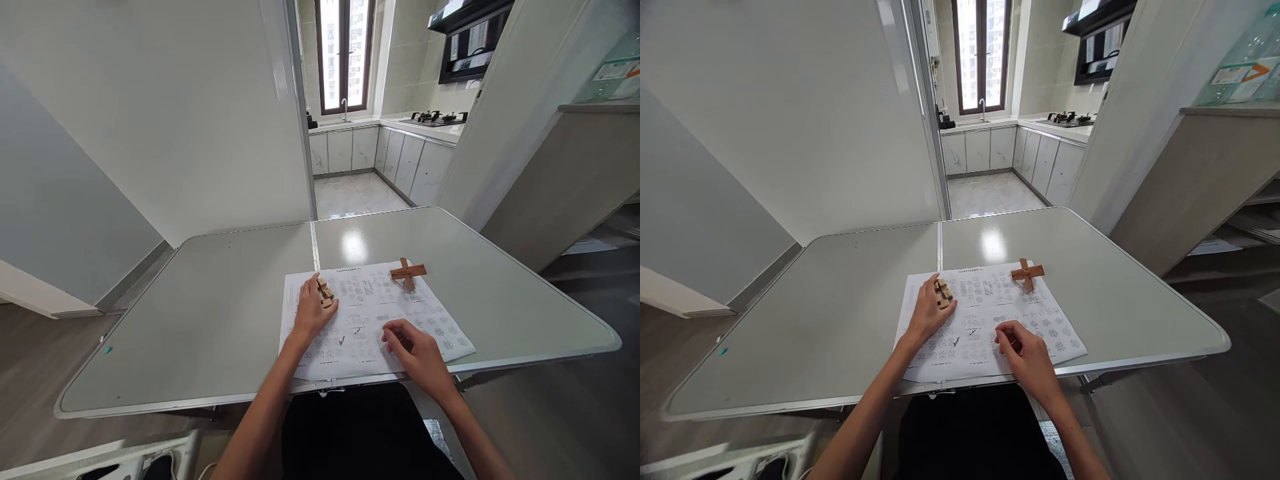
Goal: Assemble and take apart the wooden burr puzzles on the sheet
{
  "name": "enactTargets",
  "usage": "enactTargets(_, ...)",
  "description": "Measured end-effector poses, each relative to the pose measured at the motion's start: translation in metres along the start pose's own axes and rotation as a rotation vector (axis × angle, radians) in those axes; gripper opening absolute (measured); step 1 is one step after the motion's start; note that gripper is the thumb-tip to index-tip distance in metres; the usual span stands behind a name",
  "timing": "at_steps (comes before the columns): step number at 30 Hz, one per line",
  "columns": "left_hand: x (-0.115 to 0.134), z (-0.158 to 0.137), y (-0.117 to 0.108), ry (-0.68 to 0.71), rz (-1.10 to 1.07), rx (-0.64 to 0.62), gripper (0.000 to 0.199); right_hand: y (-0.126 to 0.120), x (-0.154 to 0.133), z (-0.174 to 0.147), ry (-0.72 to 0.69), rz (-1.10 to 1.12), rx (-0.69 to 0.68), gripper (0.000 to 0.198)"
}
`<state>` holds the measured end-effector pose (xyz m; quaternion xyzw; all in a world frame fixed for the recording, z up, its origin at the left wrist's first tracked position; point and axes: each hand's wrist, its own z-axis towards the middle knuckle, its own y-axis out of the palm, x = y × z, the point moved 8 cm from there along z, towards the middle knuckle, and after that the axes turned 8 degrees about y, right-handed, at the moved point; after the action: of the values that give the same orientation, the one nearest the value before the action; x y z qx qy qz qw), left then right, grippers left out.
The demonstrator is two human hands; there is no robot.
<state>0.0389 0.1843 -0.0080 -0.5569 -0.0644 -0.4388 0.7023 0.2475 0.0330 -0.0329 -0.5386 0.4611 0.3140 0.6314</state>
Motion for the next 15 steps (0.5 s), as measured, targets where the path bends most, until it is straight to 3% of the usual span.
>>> enactTargets(7, 0.027, -0.011, 0.014, 0.149, -0.113, -0.137, 0.072, 0.001, -0.001, 0.000, -0.008, -0.009, -0.002, 0.030)
enactTargets(15, 0.083, -0.036, 0.031, 0.332, -0.225, -0.340, 0.081, 0.001, -0.002, 0.000, -0.023, 0.008, -0.006, 0.032)
